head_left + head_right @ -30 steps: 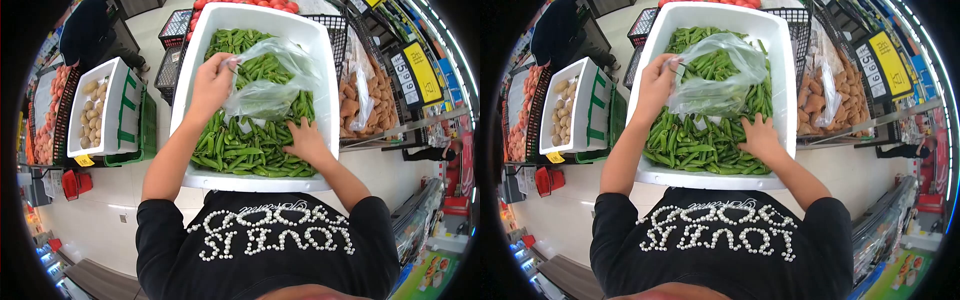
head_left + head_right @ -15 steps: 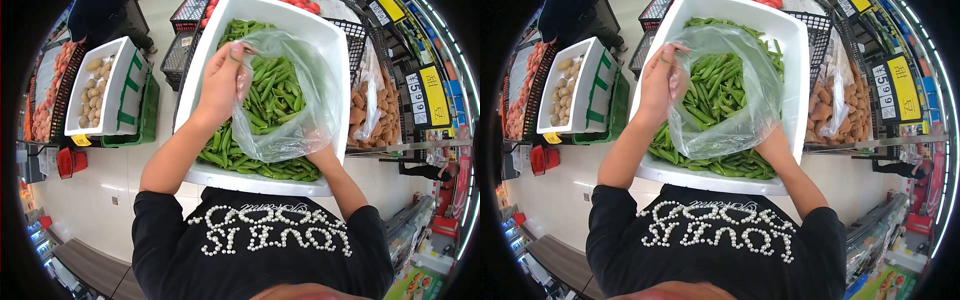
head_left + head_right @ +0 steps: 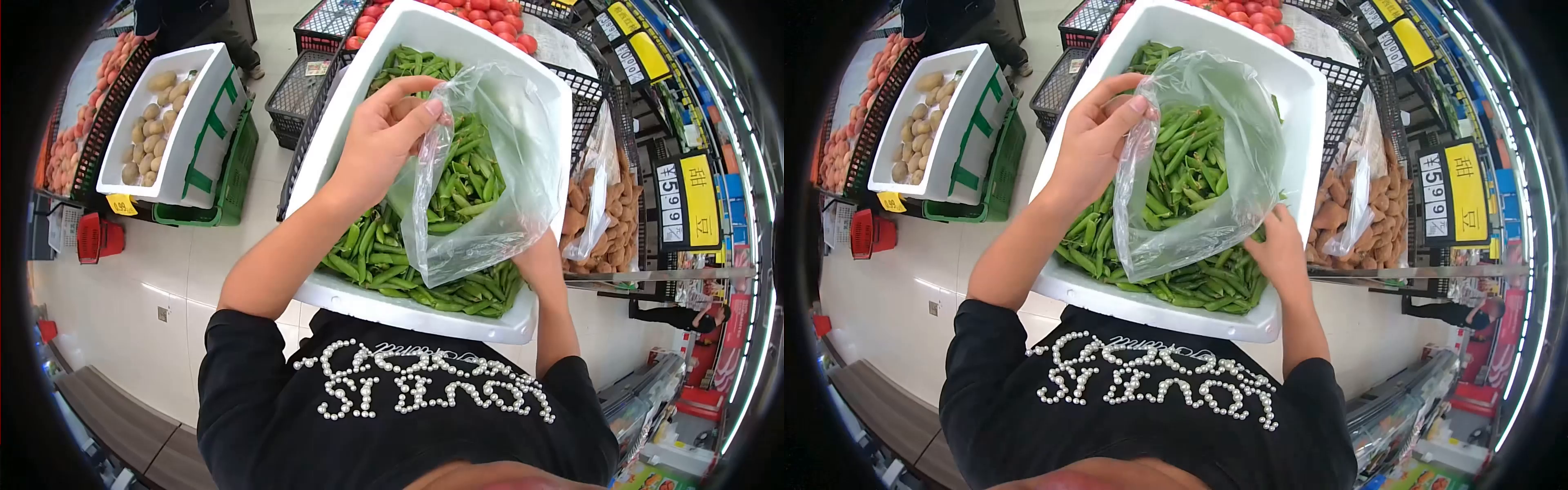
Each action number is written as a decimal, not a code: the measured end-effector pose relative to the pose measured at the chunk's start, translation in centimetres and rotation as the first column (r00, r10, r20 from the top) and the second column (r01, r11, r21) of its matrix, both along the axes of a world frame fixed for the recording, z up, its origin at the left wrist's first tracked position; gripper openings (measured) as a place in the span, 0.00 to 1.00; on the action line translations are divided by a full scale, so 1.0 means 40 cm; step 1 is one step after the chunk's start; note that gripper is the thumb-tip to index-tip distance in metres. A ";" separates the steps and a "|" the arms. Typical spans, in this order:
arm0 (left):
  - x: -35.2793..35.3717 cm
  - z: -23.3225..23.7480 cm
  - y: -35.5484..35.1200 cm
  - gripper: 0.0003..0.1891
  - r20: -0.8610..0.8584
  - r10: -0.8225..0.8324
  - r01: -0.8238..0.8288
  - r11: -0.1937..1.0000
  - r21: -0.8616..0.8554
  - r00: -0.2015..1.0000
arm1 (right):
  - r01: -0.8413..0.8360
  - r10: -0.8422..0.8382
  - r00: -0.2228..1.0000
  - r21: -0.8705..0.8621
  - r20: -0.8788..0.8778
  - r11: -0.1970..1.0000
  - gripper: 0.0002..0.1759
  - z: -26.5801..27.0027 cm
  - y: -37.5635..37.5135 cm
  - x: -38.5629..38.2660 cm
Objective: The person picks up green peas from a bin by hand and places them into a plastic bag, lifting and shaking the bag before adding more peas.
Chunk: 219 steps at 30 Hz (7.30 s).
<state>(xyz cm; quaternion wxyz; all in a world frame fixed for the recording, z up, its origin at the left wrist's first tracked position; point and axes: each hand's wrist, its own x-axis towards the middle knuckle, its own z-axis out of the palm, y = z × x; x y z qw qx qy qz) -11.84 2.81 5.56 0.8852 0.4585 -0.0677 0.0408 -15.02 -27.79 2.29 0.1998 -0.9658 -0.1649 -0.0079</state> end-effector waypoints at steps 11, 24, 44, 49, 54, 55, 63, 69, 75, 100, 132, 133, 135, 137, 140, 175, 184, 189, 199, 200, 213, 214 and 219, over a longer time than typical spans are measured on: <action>0.004 -0.002 -0.001 0.14 -0.025 -0.022 0.019 0.993 -0.120 0.999 | 0.124 -0.152 0.987 0.356 0.052 0.926 0.21 0.225 -0.006 0.035; 0.019 -0.036 -0.006 0.10 -0.009 -0.057 0.055 0.993 -0.105 0.998 | -0.485 0.148 0.829 0.560 0.539 0.672 0.24 0.505 0.296 0.036; 0.000 0.004 0.005 0.06 -0.077 -0.031 0.011 0.967 -0.255 0.997 | -0.795 0.789 0.604 0.014 0.114 0.607 0.16 0.178 0.287 0.123; -0.015 0.004 0.000 0.07 0.016 -0.121 0.122 0.973 -0.196 0.993 | -0.780 0.810 0.572 -0.222 0.130 0.586 0.13 0.137 0.318 0.109; -0.016 0.013 0.011 0.06 0.028 -0.066 0.071 0.959 -0.273 0.997 | -0.656 0.648 0.739 -0.022 0.184 0.755 0.15 0.170 0.272 0.229; -0.012 0.011 0.013 0.07 0.032 -0.072 0.078 0.957 -0.281 0.997 | -0.615 0.601 0.756 -0.033 0.258 0.788 0.15 0.178 0.254 0.239; -0.020 0.022 0.009 0.07 0.053 -0.089 0.098 0.979 -0.180 0.995 | -0.476 0.461 0.671 -0.140 0.581 0.868 0.13 0.275 0.194 0.093; 0.006 -0.011 0.015 0.08 0.116 -0.135 0.154 0.973 -0.171 0.984 | -0.843 0.838 0.535 0.136 0.107 0.520 0.14 0.101 0.253 -0.132; 0.021 -0.040 0.010 0.07 0.014 -0.030 0.031 0.989 -0.146 0.999 | -0.618 0.618 0.785 -0.081 -0.023 0.782 0.31 -0.127 0.263 -0.103; 0.016 -0.030 0.004 0.06 -0.011 -0.011 0.010 0.993 -0.114 1.000 | -0.662 0.607 0.635 0.068 -0.478 0.746 0.28 -0.172 0.261 -0.062; -0.010 -0.012 0.008 0.09 0.143 -0.090 0.105 0.990 -0.099 0.986 | -0.562 0.791 0.591 0.622 -0.158 0.545 0.14 0.065 0.196 -0.064; -0.012 -0.010 0.010 0.09 0.126 -0.081 0.092 0.992 -0.085 0.989 | -0.560 0.797 0.597 0.660 -0.097 0.500 0.13 0.112 0.189 -0.071; -0.011 -0.009 0.010 0.09 0.156 -0.088 0.103 0.991 -0.089 0.984 | -0.581 0.780 0.617 0.728 0.102 0.364 0.14 0.173 0.175 -0.064; -0.013 -0.010 0.009 0.09 0.153 -0.100 0.114 0.989 -0.091 0.983 | -0.570 0.701 0.674 0.768 0.233 0.292 0.17 0.233 0.165 -0.058; -0.021 -0.003 0.002 0.09 0.126 -0.082 0.091 0.994 -0.068 0.989 | -0.596 0.496 0.773 0.721 0.396 0.353 0.20 0.296 0.184 -0.043; 0.003 -0.018 -0.018 0.07 0.091 -0.006 0.003 1.000 0.028 0.996 | -0.714 0.756 0.653 0.295 -0.046 0.635 0.23 -0.122 0.312 -0.118; 0.003 -0.020 0.001 0.08 0.224 -0.045 0.042 0.999 0.018 0.974 | -0.624 0.707 0.661 0.339 -0.251 0.704 0.36 -0.143 0.305 -0.095; 0.003 -0.020 0.004 0.08 0.213 -0.038 0.041 0.999 -0.007 0.976 | -0.467 0.585 0.576 0.357 -0.571 0.809 0.27 -0.064 0.310 -0.084; 0.021 -0.028 0.020 0.08 0.232 -0.029 0.043 0.998 -0.056 0.972 | -0.556 0.667 0.720 0.418 -0.192 0.719 0.20 -0.096 0.316 -0.078; 0.020 -0.027 0.017 0.08 0.236 -0.022 0.030 0.999 -0.031 0.971 | -0.520 0.642 0.713 0.401 -0.282 0.754 0.19 -0.078 0.312 -0.077; 0.022 -0.031 0.030 0.08 0.240 -0.044 0.066 0.994 -0.087 0.970 | -0.701 0.711 0.702 0.150 -0.023 0.697 0.18 -0.064 0.297 -0.043; 0.022 -0.032 0.031 0.08 0.240 -0.050 0.076 0.992 -0.098 0.969 | -0.663 0.672 0.740 0.176 0.012 0.727 0.15 -0.059 0.297 -0.042; 0.026 -0.034 0.020 0.08 0.190 0.018 -0.004 0.997 -0.071 0.982 | -0.553 0.522 0.832 0.209 0.188 0.806 0.11 -0.049 0.287 -0.031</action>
